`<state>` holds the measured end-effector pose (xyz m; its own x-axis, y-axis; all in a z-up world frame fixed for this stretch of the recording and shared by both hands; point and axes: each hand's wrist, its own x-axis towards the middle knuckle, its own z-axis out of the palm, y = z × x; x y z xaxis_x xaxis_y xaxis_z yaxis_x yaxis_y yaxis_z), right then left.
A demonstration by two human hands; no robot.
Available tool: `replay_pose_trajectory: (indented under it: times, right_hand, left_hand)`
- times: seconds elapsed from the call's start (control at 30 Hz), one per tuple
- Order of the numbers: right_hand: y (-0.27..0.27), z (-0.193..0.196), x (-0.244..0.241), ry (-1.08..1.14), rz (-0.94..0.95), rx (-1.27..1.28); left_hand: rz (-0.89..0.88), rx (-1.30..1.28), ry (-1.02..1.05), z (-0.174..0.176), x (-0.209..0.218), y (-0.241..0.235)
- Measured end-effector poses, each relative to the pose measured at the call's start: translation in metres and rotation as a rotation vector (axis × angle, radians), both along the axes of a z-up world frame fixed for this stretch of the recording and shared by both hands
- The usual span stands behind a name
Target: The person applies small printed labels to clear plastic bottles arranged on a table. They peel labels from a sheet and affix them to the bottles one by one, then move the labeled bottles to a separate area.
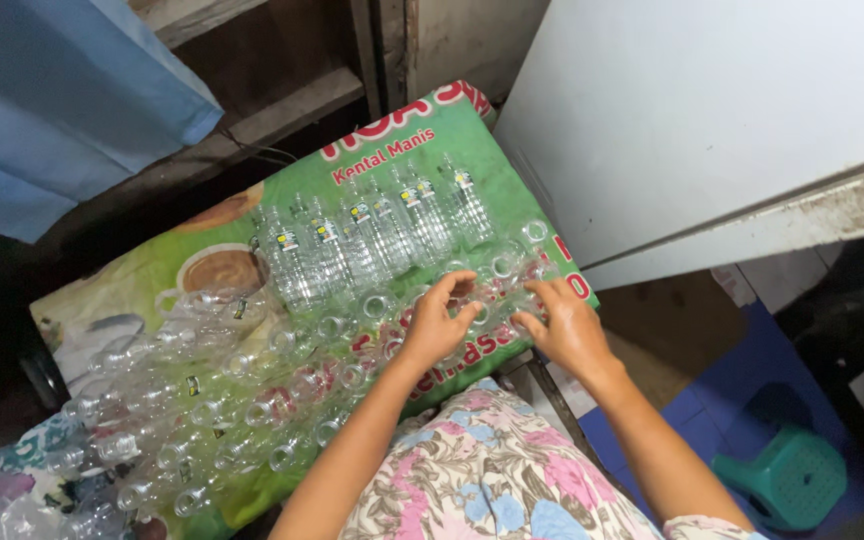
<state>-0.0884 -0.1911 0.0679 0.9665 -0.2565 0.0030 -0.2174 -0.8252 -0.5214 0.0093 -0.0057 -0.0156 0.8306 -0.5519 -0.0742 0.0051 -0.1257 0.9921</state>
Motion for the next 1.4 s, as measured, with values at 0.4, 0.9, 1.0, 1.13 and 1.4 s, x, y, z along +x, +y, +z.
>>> replay_pose_trajectory:
  times: [0.4, 0.9, 1.0, 1.13, 1.4]
  right_hand:
    - [0.003, -0.142, 0.204, 0.196, 0.119, 0.236]
    - [0.026, -0.205, 0.264, 0.506, 0.001, 0.186]
    - [0.018, -0.181, 0.261, 0.396, -0.048, 0.35]
    - [-0.001, -0.122, 0.239, 0.385, -0.043, 0.737]
    - [-0.044, 0.012, 0.17, 0.171, 0.406, 1.013]
  left_hand:
    - [0.43, -0.086, 0.023, -0.028, 0.024, 0.011]
    - [0.629, -0.073, 0.087, -0.04, 0.024, 0.033]
    - [0.623, -0.093, 0.075, -0.036, 0.032, 0.029]
    - [0.589, 0.026, 0.088, -0.017, 0.045, 0.017]
    - [0.388, -0.107, 0.005, 0.043, 0.061, -0.036]
